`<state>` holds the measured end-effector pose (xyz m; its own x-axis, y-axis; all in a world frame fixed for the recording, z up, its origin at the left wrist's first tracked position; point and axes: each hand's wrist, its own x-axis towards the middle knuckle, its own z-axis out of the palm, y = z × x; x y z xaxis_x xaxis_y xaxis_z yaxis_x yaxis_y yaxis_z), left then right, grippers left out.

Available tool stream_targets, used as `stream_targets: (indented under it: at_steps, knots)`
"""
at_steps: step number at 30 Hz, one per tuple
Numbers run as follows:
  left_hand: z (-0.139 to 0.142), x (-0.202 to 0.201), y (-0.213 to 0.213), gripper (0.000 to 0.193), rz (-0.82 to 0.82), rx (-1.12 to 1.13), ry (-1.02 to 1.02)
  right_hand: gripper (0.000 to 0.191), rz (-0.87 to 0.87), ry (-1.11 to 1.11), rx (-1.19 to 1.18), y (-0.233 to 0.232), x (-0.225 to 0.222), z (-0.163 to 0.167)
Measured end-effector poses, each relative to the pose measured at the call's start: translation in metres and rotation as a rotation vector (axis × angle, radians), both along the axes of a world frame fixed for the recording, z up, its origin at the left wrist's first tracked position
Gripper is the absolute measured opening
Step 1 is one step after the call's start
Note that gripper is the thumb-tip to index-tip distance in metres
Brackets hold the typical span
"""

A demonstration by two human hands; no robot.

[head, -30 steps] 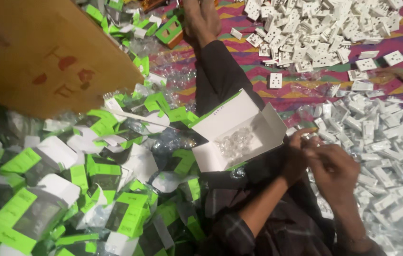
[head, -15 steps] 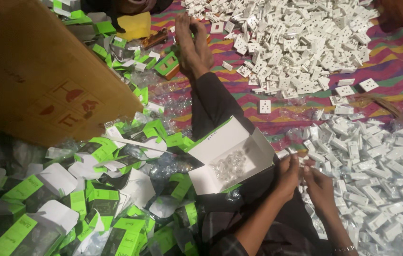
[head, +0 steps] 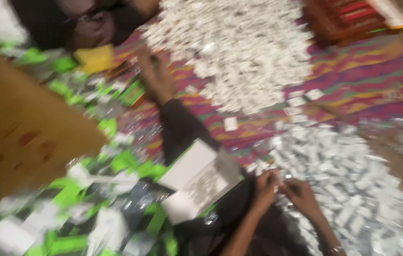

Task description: The person sits on the floor and packs small white product boxes into green and white cardboard boxes, taking items one at a time from a pile beside them and placing them into an open box on their lap. They occasionally reach into a box of plastic bags and handle the packaging materials.

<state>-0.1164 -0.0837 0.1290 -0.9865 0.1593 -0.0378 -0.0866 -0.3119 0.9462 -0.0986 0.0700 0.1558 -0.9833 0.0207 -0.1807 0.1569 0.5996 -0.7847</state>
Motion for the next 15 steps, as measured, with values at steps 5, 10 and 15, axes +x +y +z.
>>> stream_targets:
  at_steps: [5,10,15]
  knots:
    - [0.007,-0.002,0.003,0.036,0.008,-0.105,0.152,0.028,-0.078,0.244,-0.024,0.005,-0.006,0.022]
    - [0.025,0.004,-0.001,0.035,-0.132,-0.003,-0.261,0.026,-0.524,0.251,-0.019,0.008,-0.016,0.044]
    - [0.030,-0.004,-0.005,0.036,0.076,0.265,-0.249,0.014,-0.162,0.128,-0.471,0.010,-0.011,0.039]
